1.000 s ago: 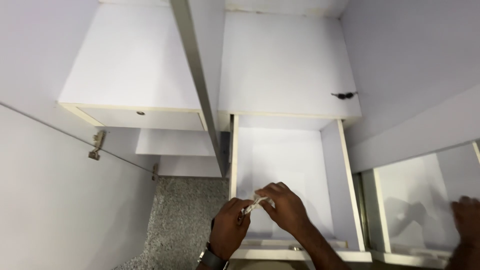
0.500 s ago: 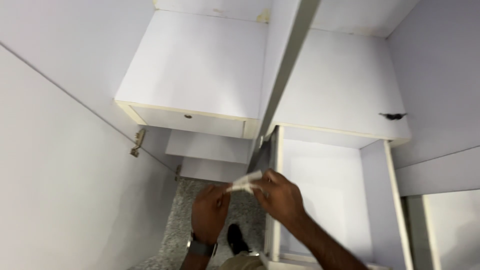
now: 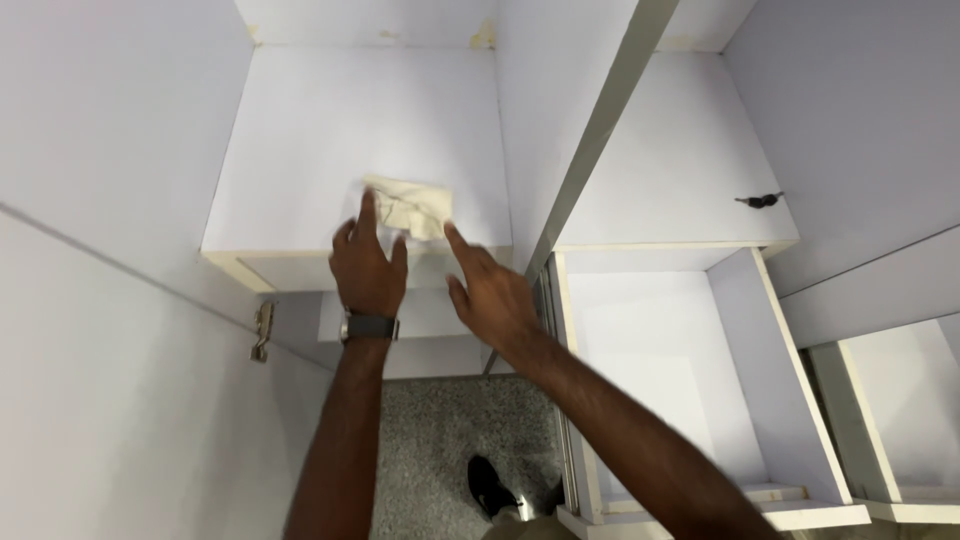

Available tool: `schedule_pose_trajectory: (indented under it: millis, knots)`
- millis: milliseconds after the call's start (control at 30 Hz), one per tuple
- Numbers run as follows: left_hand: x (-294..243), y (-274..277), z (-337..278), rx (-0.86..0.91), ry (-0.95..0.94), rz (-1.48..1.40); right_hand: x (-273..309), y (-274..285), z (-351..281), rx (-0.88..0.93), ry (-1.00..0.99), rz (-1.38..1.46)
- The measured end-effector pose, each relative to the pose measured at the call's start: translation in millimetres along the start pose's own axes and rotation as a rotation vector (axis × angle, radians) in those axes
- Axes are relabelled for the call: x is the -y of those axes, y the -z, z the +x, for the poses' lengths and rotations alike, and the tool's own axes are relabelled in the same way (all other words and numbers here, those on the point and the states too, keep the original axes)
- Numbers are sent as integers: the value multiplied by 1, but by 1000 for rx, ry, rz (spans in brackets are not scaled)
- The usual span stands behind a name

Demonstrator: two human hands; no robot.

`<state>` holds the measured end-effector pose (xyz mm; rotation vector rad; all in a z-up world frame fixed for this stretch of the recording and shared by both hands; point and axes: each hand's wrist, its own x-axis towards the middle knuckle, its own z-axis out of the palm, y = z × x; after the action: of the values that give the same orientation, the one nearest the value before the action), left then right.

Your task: The person unlocks a white cabinet drawer using a key, pulls it open, and wipes the interior surfaces with a white cloth. They then close the drawer, wipe the top surface of the cabinet, and repeat the process of unlocking, opening, and cleaning the drawer.

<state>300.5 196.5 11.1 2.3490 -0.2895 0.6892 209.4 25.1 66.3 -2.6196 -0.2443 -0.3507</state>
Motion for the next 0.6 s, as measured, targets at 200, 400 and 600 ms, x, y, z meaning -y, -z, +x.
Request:
schedule_pose_trajectory:
  millis: [200,400,600]
  knots:
    - [-23,-18,-87,7,20,-81,-39,33,-118,1,-170,259]
    - [-100,-4,-237,226,221,-312,-106,82,-261,-338,-575,138]
    - [-169,-2,-324,518,110,-571,-162,114,-358,-556,-642,-255]
